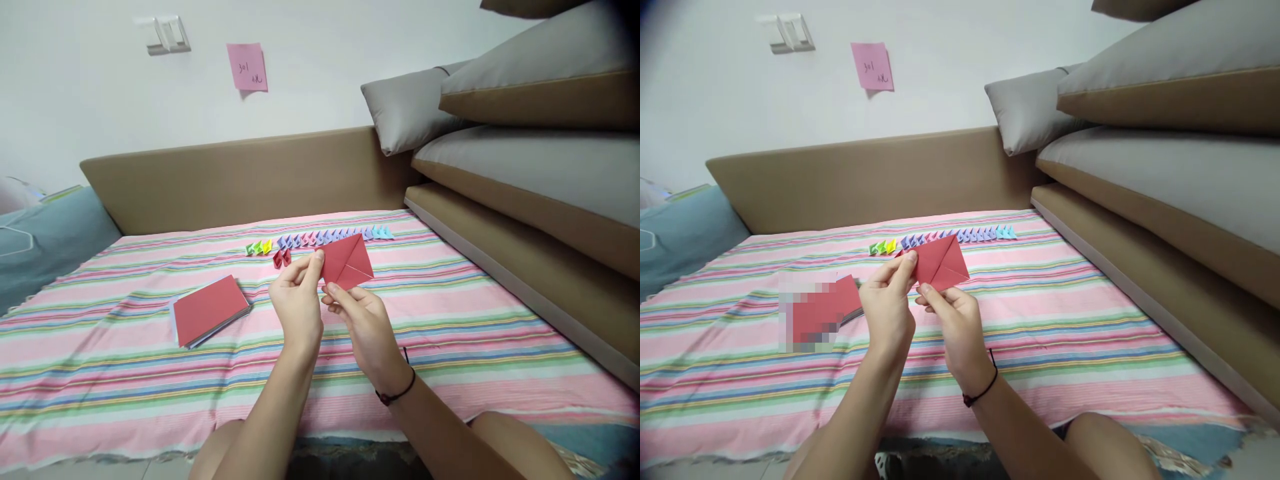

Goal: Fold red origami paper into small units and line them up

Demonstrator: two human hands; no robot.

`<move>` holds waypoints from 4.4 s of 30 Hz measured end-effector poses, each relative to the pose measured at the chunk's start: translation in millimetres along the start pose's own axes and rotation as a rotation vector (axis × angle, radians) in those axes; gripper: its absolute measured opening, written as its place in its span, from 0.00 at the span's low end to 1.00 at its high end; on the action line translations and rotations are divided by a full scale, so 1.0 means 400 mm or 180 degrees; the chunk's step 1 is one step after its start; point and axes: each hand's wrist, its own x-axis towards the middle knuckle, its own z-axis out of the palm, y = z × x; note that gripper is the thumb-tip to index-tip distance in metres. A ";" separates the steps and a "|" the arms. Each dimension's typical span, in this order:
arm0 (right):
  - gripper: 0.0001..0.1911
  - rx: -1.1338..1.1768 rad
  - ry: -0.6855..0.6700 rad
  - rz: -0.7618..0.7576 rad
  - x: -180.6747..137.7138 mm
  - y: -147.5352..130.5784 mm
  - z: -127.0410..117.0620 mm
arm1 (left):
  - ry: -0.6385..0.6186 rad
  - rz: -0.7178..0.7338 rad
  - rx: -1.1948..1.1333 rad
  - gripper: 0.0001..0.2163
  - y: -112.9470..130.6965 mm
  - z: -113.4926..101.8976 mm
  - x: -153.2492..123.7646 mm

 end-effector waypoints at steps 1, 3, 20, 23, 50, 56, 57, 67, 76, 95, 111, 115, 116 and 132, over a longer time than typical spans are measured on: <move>0.08 -0.0032 -0.0006 -0.0030 0.000 0.000 -0.001 | 0.0003 -0.0005 -0.0004 0.09 0.000 0.000 0.001; 0.08 -0.0037 -0.0049 -0.0012 0.000 -0.001 -0.001 | 0.0014 -0.0009 -0.0008 0.09 0.001 -0.001 0.002; 0.08 -0.0366 -0.0251 -0.0106 -0.003 -0.001 0.003 | 0.0022 -0.0020 -0.0005 0.08 0.002 -0.008 0.012; 0.07 -0.0352 -0.0318 -0.0067 -0.005 -0.004 0.006 | 0.0051 -0.0014 -0.0044 0.08 0.002 -0.010 0.017; 0.06 -0.2086 -0.0246 -0.0873 0.049 -0.178 -0.131 | -0.2103 -0.1206 0.0437 0.11 -0.008 -0.058 0.075; 0.07 -0.2370 -0.0482 -0.0799 0.034 -0.196 -0.127 | -0.1679 -0.0821 0.0122 0.12 -0.024 -0.044 0.063; 0.07 -0.2410 -0.0516 -0.0795 0.034 -0.200 -0.128 | -0.1656 -0.0813 0.0134 0.12 -0.024 -0.043 0.063; 0.14 -0.1877 -0.0408 -0.0845 0.031 -0.188 -0.114 | -0.1596 -0.0810 0.0049 0.12 -0.015 -0.029 0.044; 0.06 -0.2303 -0.0625 -0.0800 0.025 -0.179 -0.103 | -0.1914 -0.0513 0.0450 0.08 0.001 -0.023 0.033; 0.08 -0.2234 -0.0604 -0.0678 0.018 -0.212 -0.121 | -0.2098 -0.0409 0.0503 0.17 0.057 -0.047 0.047; 0.06 -0.3314 -0.0689 -0.0756 0.004 -0.252 -0.131 | -0.2206 -0.0596 0.0721 0.11 0.054 -0.042 0.035; 0.07 -0.3337 -0.0511 -0.0821 0.006 -0.271 -0.159 | -0.2084 -0.0596 0.0750 0.11 0.062 -0.057 0.048; 0.07 -0.3297 -0.0454 -0.0875 0.007 -0.271 -0.162 | -0.2057 -0.0598 0.0744 0.11 0.063 -0.058 0.050; 0.11 -0.2384 -0.0704 -0.0376 0.020 -0.220 -0.127 | -0.1918 -0.0720 0.0384 0.13 0.034 -0.033 0.033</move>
